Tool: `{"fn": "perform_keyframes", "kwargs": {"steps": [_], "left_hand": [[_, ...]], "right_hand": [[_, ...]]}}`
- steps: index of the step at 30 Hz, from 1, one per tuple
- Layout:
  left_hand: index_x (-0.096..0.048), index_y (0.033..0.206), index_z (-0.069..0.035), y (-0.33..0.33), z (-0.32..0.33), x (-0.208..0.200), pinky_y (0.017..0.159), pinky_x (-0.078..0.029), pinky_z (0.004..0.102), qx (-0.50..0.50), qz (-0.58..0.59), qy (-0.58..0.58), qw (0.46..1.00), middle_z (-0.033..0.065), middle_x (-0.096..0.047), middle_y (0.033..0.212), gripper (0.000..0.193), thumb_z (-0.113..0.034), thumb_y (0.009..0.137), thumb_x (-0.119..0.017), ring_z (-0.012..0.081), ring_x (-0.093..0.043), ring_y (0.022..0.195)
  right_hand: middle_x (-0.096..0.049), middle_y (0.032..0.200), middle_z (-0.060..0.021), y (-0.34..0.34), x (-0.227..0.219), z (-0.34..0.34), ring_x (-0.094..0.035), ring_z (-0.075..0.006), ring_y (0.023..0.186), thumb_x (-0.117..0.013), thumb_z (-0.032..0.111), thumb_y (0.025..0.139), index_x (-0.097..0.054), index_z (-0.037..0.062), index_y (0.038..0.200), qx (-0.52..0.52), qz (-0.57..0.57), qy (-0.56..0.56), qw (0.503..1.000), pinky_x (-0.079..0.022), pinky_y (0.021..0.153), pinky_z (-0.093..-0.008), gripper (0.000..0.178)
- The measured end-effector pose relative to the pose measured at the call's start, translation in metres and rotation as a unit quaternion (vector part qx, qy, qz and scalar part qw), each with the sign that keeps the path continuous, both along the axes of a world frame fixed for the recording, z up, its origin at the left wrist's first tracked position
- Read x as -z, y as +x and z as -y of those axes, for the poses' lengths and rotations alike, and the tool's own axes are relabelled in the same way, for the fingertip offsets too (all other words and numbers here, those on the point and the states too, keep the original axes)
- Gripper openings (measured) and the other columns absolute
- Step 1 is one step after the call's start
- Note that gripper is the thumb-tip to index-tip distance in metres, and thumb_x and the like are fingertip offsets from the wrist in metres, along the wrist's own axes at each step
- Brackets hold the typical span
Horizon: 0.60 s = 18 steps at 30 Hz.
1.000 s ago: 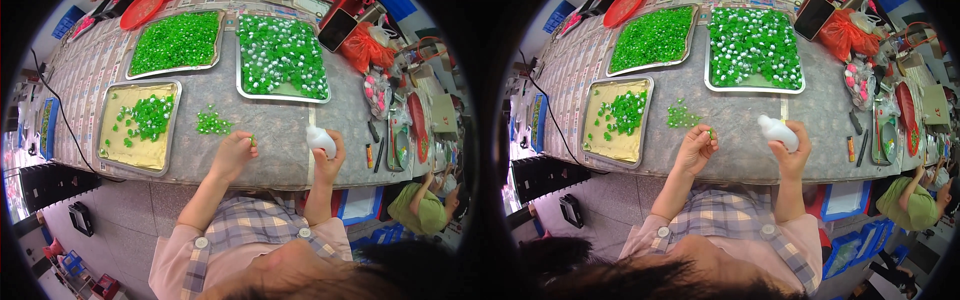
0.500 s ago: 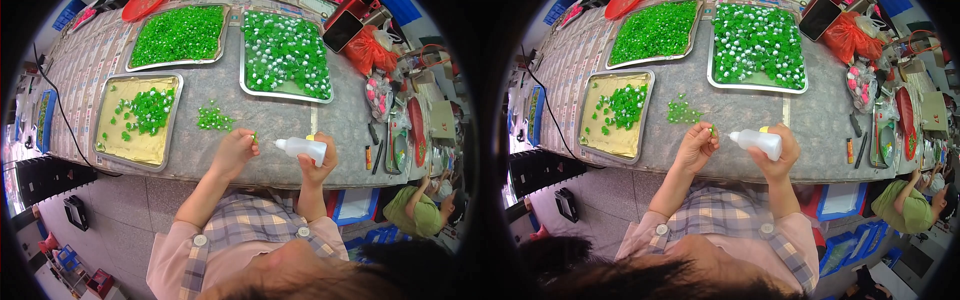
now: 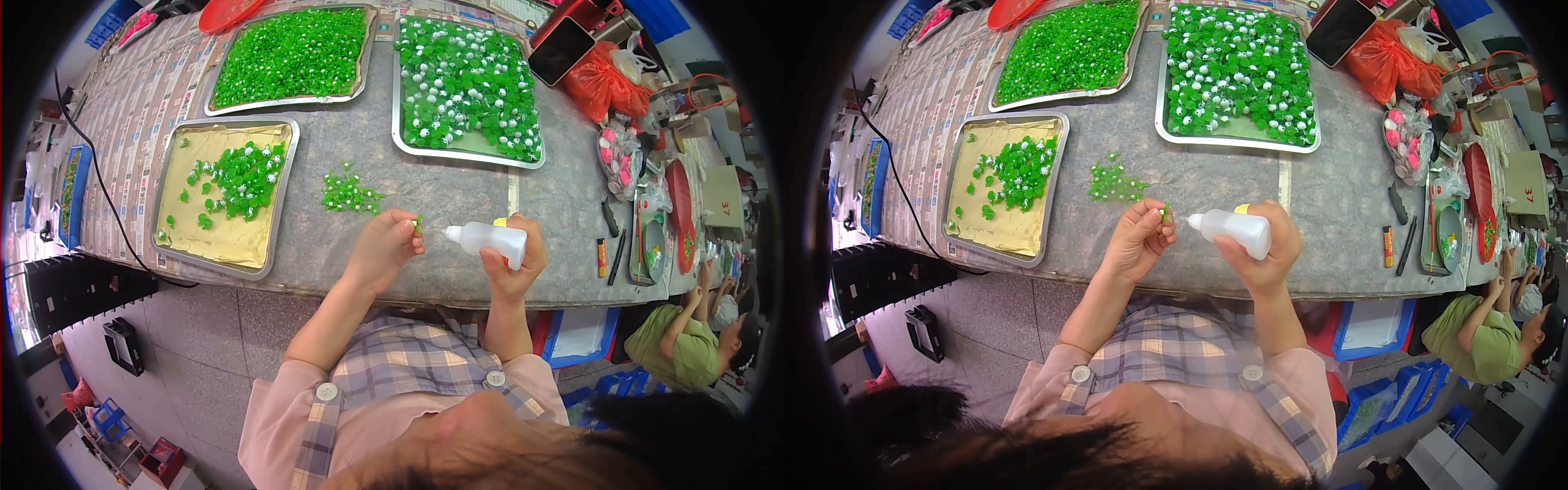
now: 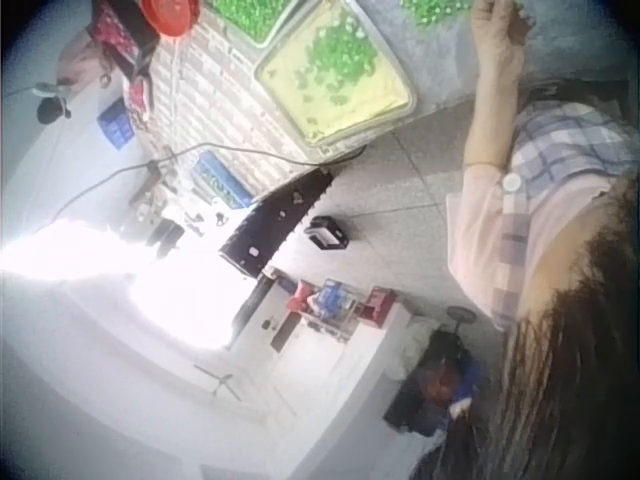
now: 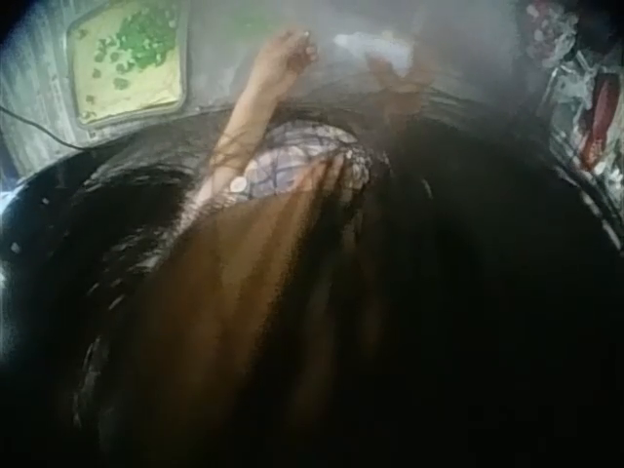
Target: The person applies glue onto small green plastic pieces using a squeeze bottle and attaches small white parts to them by hand.
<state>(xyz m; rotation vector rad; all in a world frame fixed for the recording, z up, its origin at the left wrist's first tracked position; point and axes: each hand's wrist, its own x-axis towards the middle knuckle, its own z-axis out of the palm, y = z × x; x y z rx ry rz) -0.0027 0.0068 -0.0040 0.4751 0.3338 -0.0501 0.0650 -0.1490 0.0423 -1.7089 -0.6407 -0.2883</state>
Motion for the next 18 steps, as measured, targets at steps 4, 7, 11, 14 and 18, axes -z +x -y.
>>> {"fn": "perform_keyframes", "kwargs": {"steps": [4, 7, 11, 14, 18], "left_hand": [[-0.050, 0.082, -0.006, 0.0001, 0.0001, 0.0002, 0.056, -0.045, 0.0224, 0.005, 0.006, 0.006, 1.000, 0.0045, -0.050, 0.070, 0.011, -0.014, 0.075, -0.054, 0.0106, -0.049, 0.062], [-0.050, 0.081, -0.006, -0.0002, 0.0002, 0.0001, 0.056, -0.044, 0.0223, 0.005, 0.006, 0.010, 1.000, 0.0038, -0.049, 0.068, 0.011, -0.016, 0.076, -0.052, 0.0101, -0.049, 0.061], [-0.049, 0.080, -0.006, -0.0002, 0.0006, 0.0017, 0.055, -0.044, 0.0222, 0.007, 0.006, 0.010, 1.000, 0.0037, -0.049, 0.068, 0.011, -0.017, 0.077, -0.052, 0.0098, -0.048, 0.060], [-0.049, 0.080, -0.006, -0.0003, 0.0008, 0.0014, 0.056, -0.044, 0.0221, 0.008, 0.010, 0.008, 1.000, 0.0038, -0.049, 0.068, 0.012, -0.017, 0.076, -0.052, 0.0098, -0.048, 0.060], [-0.049, 0.080, -0.006, -0.0005, 0.0004, 0.0009, 0.056, -0.044, 0.0222, 0.005, 0.011, 0.010, 1.000, 0.0038, -0.049, 0.068, 0.012, -0.017, 0.076, -0.052, 0.0099, -0.048, 0.060]], "right_hand": [[-0.048, 0.063, -0.0054, -0.0001, 0.0021, 0.0014, -0.044, -0.0133, 0.052, -0.070, 0.021, 0.056, -0.048, 0.0035, 0.075, 0.012, 0.006, 0.009, 1.000, -0.034, 0.046, -0.0223, 0.034], [-0.048, 0.063, -0.0046, -0.0002, 0.0023, 0.0012, -0.043, -0.0120, 0.052, -0.070, 0.022, 0.057, -0.048, 0.0030, 0.075, 0.013, -0.021, 0.058, 0.998, -0.034, 0.047, -0.0217, 0.034], [-0.040, 0.061, 0.0004, -0.0013, 0.0009, -0.0019, -0.035, -0.0065, 0.054, -0.067, 0.035, 0.061, -0.046, 0.0027, 0.075, 0.027, -0.033, 0.052, 0.998, -0.026, 0.048, -0.0180, 0.041], [-0.044, 0.062, -0.0019, 0.0002, 0.0014, -0.0003, -0.039, -0.0090, 0.054, -0.068, 0.028, 0.059, -0.047, 0.0026, 0.075, 0.025, -0.022, 0.044, 0.998, -0.030, 0.048, -0.0196, 0.036], [-0.048, 0.063, -0.0042, 0.0003, 0.0010, -0.0004, -0.043, -0.0117, 0.054, -0.069, 0.024, 0.058, -0.048, 0.0022, 0.075, 0.030, -0.009, 0.039, 0.999, -0.034, 0.048, -0.0213, 0.034]]}}
